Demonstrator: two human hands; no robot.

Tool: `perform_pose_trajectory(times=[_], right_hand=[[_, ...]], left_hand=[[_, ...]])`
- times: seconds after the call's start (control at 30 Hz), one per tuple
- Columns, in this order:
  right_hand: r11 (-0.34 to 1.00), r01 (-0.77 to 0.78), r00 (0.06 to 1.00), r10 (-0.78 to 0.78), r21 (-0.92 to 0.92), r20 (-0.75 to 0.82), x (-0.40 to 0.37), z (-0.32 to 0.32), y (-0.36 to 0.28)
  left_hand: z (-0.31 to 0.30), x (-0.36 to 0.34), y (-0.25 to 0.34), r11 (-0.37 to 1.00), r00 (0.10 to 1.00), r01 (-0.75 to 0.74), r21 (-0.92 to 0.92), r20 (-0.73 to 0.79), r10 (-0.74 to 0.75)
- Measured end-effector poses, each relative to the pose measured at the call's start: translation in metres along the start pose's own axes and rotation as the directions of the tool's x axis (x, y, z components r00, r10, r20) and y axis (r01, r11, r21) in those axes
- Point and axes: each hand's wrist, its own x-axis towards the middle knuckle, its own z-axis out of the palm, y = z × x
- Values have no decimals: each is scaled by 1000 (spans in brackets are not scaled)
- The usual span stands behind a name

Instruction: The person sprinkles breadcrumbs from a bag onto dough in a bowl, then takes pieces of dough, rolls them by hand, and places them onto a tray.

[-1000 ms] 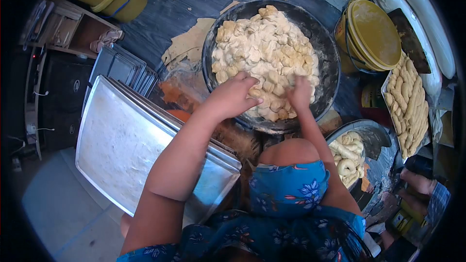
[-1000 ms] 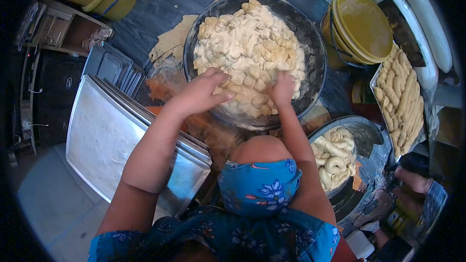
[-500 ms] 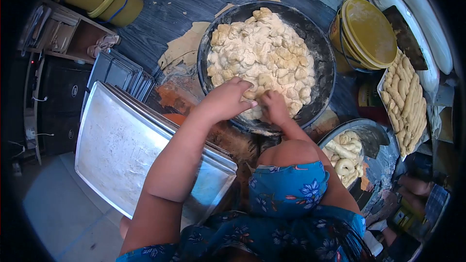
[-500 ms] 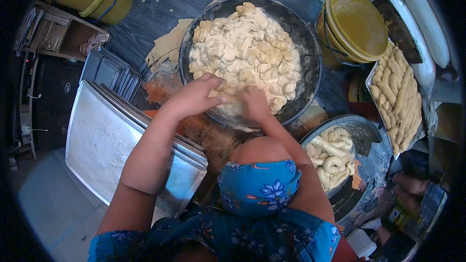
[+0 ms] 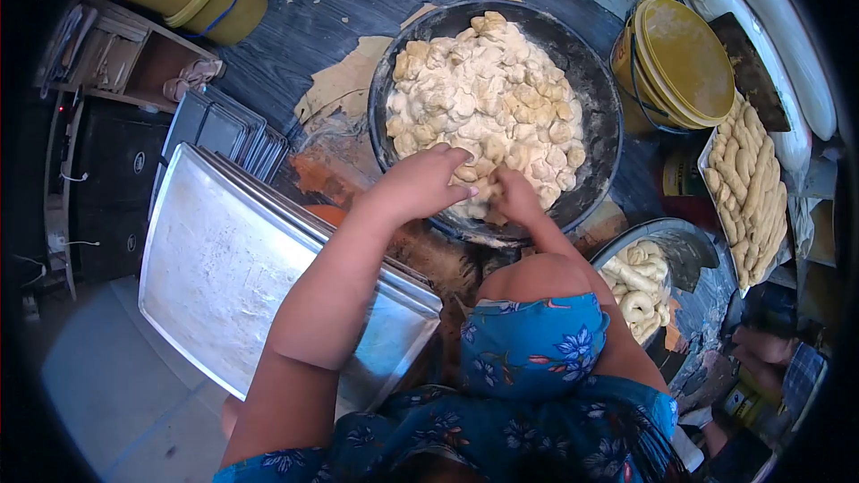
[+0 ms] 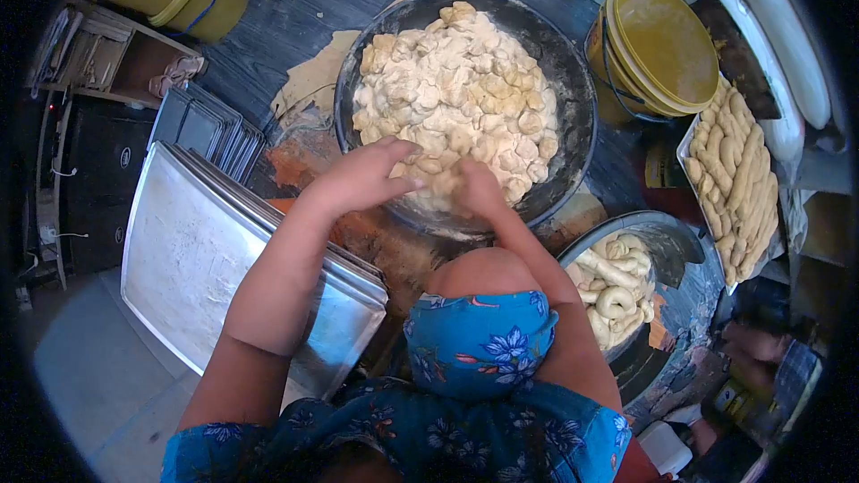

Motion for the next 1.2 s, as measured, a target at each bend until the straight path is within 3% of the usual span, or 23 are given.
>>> perform_pose_trajectory(times=[0.03, 0.07, 0.1, 0.13, 0.2, 0.3, 0.33, 0.43, 0.53, 0.63, 0.7, 0.73, 0.83, 0.93, 1.03, 1.07, 1.1, 1.17, 1.2], right_hand=[[995, -65, 998, 65, 73, 13, 0, -7, -4], [973, 1, 996, 19, 232, -83, 11, -7, 16], [918, -3, 986, 68, 396, -150, 21, -8, 30], [837, 7, 970, 127, 547, -207, 29, -14, 34], [568, -47, 950, 279, 822, -139, 40, -32, 36], [394, 42, 957, 247, 918, -149, 39, -49, 8], [301, -52, 988, 154, 952, 5, 35, -58, 7], [429, -148, 989, 43, 891, 143, 17, -69, -24], [434, -145, 944, -209, 889, 255, 13, -83, -43], [677, 39, 991, -119, 735, 58, 22, -73, -46], [964, -126, 979, 82, 234, 188, 37, -69, -27], [980, -191, 959, 200, -61, 203, 43, -64, -19], [914, -286, 940, 325, -287, 99, 35, -17, -17], [906, 64, 998, -70, -418, 2, 10, 3, -16], [992, 96, 977, -78, -86, 201, 1, -2, -13], [991, 120, 975, -107, -54, 193, 1, -7, -11], [987, 55, 979, -83, 154, 186, 3, -14, -4], [838, -88, 979, -27, 539, 203, 9, -29, 7], [678, -90, 992, -1, 729, 123, 8, -43, -1]], left_hand=[[0, 0, 0, 1000, 1000, 5, 0, 2, -5], [0, -1, 0, 1000, 1000, 10, 1, 5, -10], [0, -1, 0, 1000, 1000, 12, 3, 9, -12], [-1, -1, 2, 1000, 1000, 23, -1, 18, -23], [-3, -2, 5, 999, 999, 44, -8, 33, -44], [-2, 0, 2, 999, 999, 38, -1, 34, -38], [-1, 0, 1, 999, 999, 38, -3, 32, -38], [0, 0, 1, 999, 999, 39, -4, 34, -38], [0, 0, 2, 999, 999, 39, -1, 34, -39], [1, 0, 2, 1000, 999, 24, -13, 28, -23], [1, 0, 0, 1000, 1000, 10, -17, 28, -10], [1, 0, -1, 1000, 1000, 9, -17, 25, -9], [1, 0, -1, 1000, 1000, 14, -17, 26, -14], [1, -1, -1, 1000, 999, 24, -17, 35, -24], [2, 1, 0, 1000, 999, 19, -9, 33, -18], [0, 1, 1, 1000, 999, 25, -14, 42, -24], [-1, 0, 1, 999, 998, 34, -18, 49, -33], [0, 0, -2, 999, 999, 31, -17, 37, -30], [1, 0, -2, 999, 999, 27, -18, 33, -26]])
